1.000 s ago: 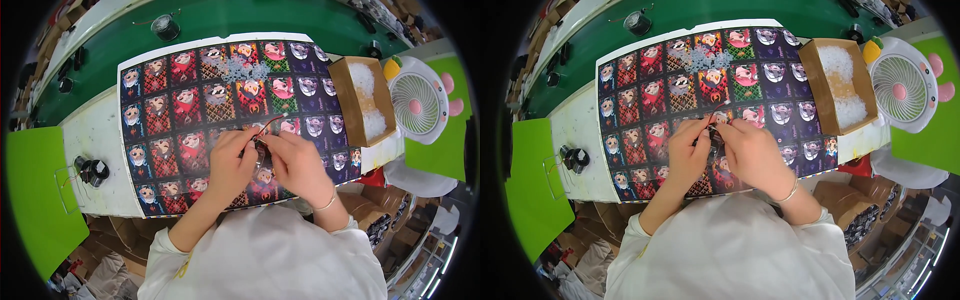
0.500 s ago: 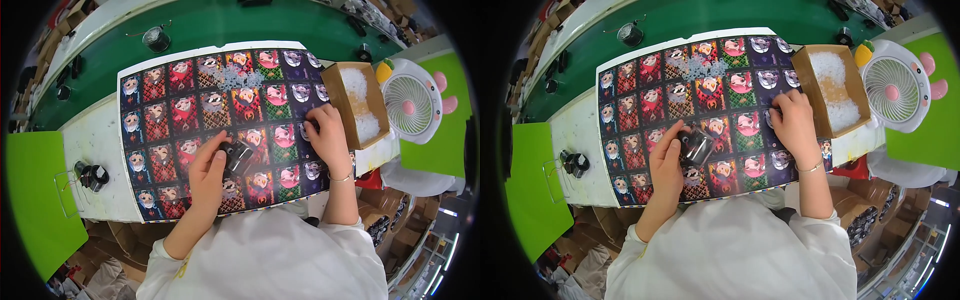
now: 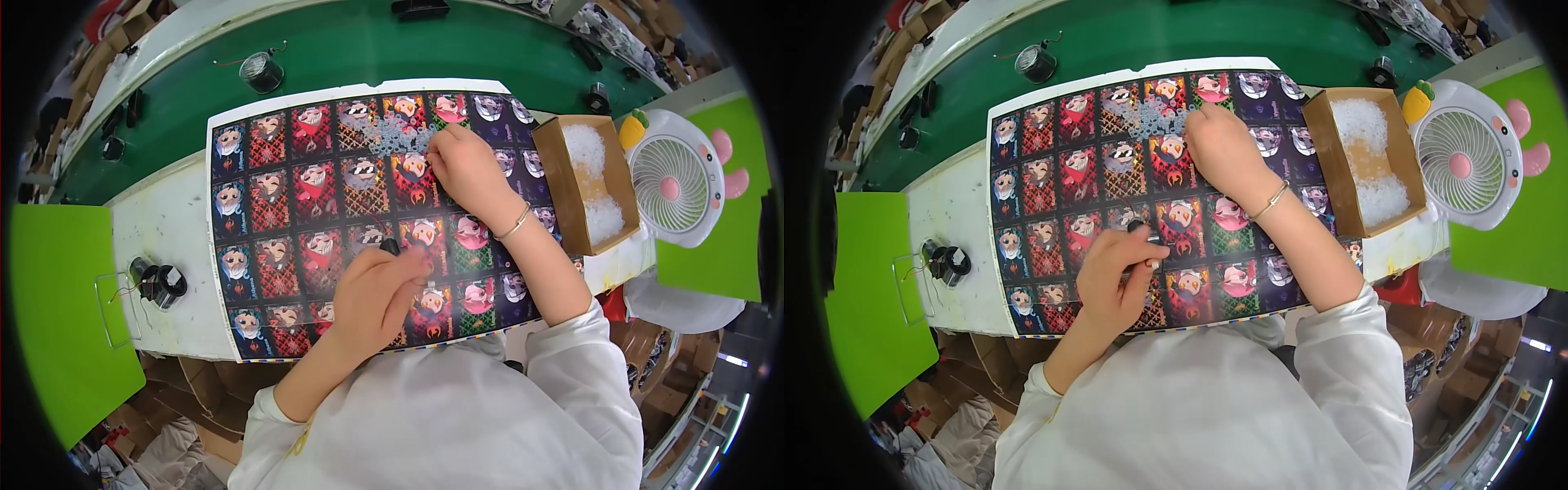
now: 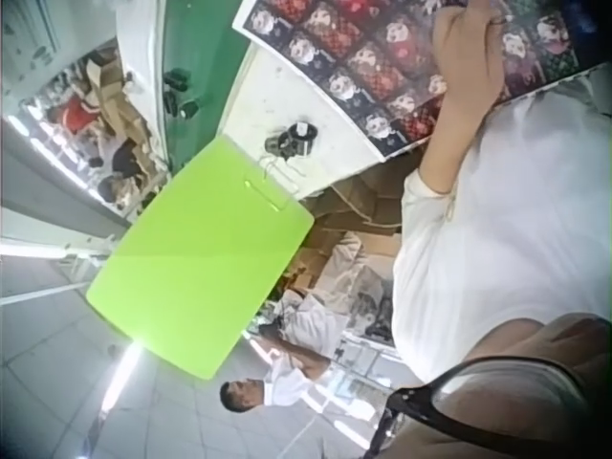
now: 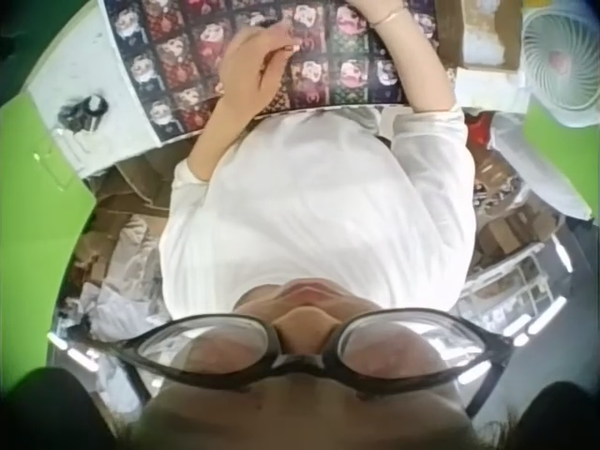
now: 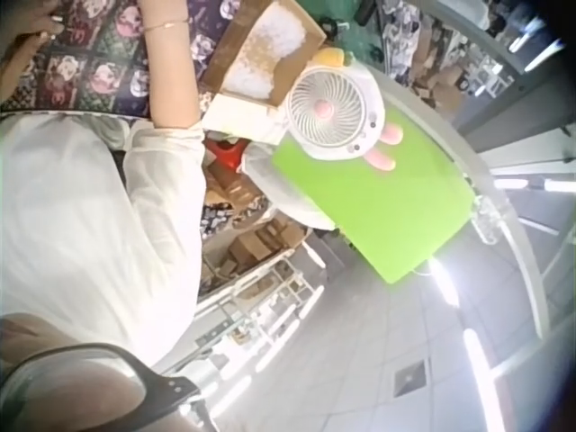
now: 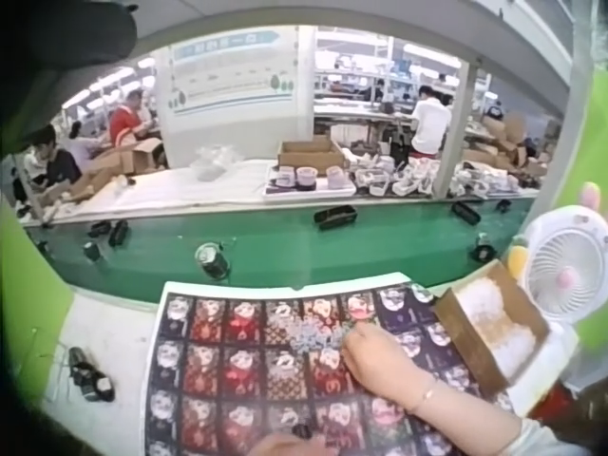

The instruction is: The person assembles small electronic fan components by threading wires through small rubber rings, attaching the rings to the component bodies by hand, and placing the assembled units onto a conveyor belt.

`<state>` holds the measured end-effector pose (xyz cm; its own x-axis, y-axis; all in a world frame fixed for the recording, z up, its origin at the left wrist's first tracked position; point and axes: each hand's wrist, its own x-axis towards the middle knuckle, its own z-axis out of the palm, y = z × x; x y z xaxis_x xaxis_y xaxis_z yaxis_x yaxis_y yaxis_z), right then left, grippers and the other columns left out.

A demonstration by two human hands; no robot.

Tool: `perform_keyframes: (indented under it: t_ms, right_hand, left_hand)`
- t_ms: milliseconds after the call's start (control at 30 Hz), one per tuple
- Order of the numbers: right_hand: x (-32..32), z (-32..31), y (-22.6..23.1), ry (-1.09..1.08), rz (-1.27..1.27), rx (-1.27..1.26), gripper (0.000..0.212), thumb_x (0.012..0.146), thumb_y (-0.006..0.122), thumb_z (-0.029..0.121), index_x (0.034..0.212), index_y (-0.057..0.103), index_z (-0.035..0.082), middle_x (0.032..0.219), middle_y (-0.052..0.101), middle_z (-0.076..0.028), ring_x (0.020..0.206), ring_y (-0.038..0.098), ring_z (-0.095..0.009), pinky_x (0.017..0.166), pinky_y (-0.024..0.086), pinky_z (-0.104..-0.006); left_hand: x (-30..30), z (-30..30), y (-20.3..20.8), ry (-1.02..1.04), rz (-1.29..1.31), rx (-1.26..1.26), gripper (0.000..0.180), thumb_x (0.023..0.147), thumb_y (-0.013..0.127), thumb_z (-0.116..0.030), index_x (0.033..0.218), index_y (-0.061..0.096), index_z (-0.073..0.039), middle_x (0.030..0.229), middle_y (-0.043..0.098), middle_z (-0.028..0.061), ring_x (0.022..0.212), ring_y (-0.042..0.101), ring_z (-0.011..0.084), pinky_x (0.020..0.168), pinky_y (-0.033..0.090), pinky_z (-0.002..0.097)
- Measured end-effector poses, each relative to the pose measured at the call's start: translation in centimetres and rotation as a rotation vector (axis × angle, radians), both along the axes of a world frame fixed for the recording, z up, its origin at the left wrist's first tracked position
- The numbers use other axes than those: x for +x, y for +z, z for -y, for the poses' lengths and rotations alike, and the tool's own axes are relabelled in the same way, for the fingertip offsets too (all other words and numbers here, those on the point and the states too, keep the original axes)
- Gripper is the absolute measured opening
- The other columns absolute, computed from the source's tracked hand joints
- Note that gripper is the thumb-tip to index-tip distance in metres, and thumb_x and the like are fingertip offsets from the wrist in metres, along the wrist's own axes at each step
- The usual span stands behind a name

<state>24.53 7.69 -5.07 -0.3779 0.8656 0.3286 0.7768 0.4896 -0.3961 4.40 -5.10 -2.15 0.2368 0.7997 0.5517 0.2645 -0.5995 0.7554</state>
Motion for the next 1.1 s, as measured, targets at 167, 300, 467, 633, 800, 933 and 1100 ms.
perform_keyframes:
  t_ms: [167, 300, 467, 633, 800, 933, 1100]
  right_hand:
    - [-0.3, 4.1, 5.7, 0.006, -0.654, -0.375, 0.004, 0.087, 0.064, -0.001, 0.087, 0.060, 0.001, 0.081, 0.058, -0.004, 0.071, 0.056, -0.014, 0.062, 0.045, -0.0271]
    - [-0.4, 8.7, 10.1, 0.364, -0.764, -0.475, 0.010, 0.082, 0.068, -0.005, 0.087, 0.062, 0.002, 0.082, 0.058, -0.003, 0.068, 0.053, -0.009, 0.056, 0.041, -0.0243]
    - [-1.1, 10.2, 9.6, 0.261, -0.935, -0.802, 0.007, 0.087, 0.065, -0.004, 0.089, 0.061, 0.001, 0.084, 0.054, -0.001, 0.070, 0.053, -0.005, 0.057, 0.041, -0.0215]
    - [-1.3, 10.9, 8.9, 0.168, -0.965, -0.791, 0.007, 0.090, 0.063, -0.005, 0.093, 0.059, 0.000, 0.085, 0.053, 0.000, 0.070, 0.052, -0.003, 0.058, 0.042, -0.0196]
    - [-0.8, 11.2, 7.9, 0.103, -1.141, -0.953, 0.006, 0.094, 0.060, -0.002, 0.098, 0.058, 0.001, 0.085, 0.058, 0.000, 0.068, 0.054, -0.005, 0.059, 0.043, -0.0196]
    - [-0.7, 11.3, 7.2, 0.148, -1.301, -1.086, 0.003, 0.096, 0.058, 0.001, 0.099, 0.058, 0.002, 0.083, 0.061, 0.000, 0.069, 0.056, -0.006, 0.059, 0.044, -0.0201]
    - [-0.6, 11.5, 6.9, 0.180, -1.370, -1.130, 0.003, 0.097, 0.057, 0.002, 0.100, 0.058, 0.001, 0.083, 0.061, -0.001, 0.070, 0.058, -0.007, 0.061, 0.047, -0.0212]
  left_hand:
    - [-0.8, -1.0, 0.7, 0.018, -0.030, 0.078, 0.027, 0.074, 0.072, 0.004, 0.100, 0.068, 0.000, 0.090, 0.067, 0.0100, 0.074, 0.059, 0.0279, 0.065, 0.048, 0.0368]
    - [-0.2, -1.5, 1.3, -0.010, 0.023, 0.070, 0.025, 0.074, 0.073, 0.002, 0.099, 0.068, 0.000, 0.089, 0.065, 0.0093, 0.073, 0.058, 0.0282, 0.064, 0.046, 0.0371]
    - [0.4, -2.3, 1.4, -0.011, -0.032, 0.179, 0.028, 0.068, 0.072, 0.000, 0.096, 0.068, -0.001, 0.086, 0.063, 0.0086, 0.072, 0.057, 0.0268, 0.063, 0.047, 0.0356]
    - [0.2, -2.2, 1.1, 0.031, -0.066, 0.222, 0.028, 0.063, 0.071, -0.001, 0.091, 0.068, -0.001, 0.084, 0.063, 0.0076, 0.070, 0.056, 0.0255, 0.060, 0.047, 0.0335]
    - [0.2, -2.3, 1.0, -0.025, 0.015, 0.219, 0.025, 0.064, 0.071, 0.001, 0.090, 0.068, -0.001, 0.082, 0.066, 0.0093, 0.071, 0.060, 0.0266, 0.060, 0.050, 0.0344]
    - [0.3, -2.2, 0.6, -0.058, 0.073, 0.148, 0.020, 0.078, 0.075, 0.001, 0.091, 0.062, -0.004, 0.083, 0.069, 0.0096, 0.071, 0.063, 0.0274, 0.062, 0.050, 0.0352]
    - [0.4, -2.1, 0.7, -0.089, 0.064, 0.134, 0.021, 0.070, 0.072, 0.001, 0.089, 0.066, -0.001, 0.086, 0.067, 0.0102, 0.074, 0.061, 0.0280, 0.061, 0.051, 0.0355]
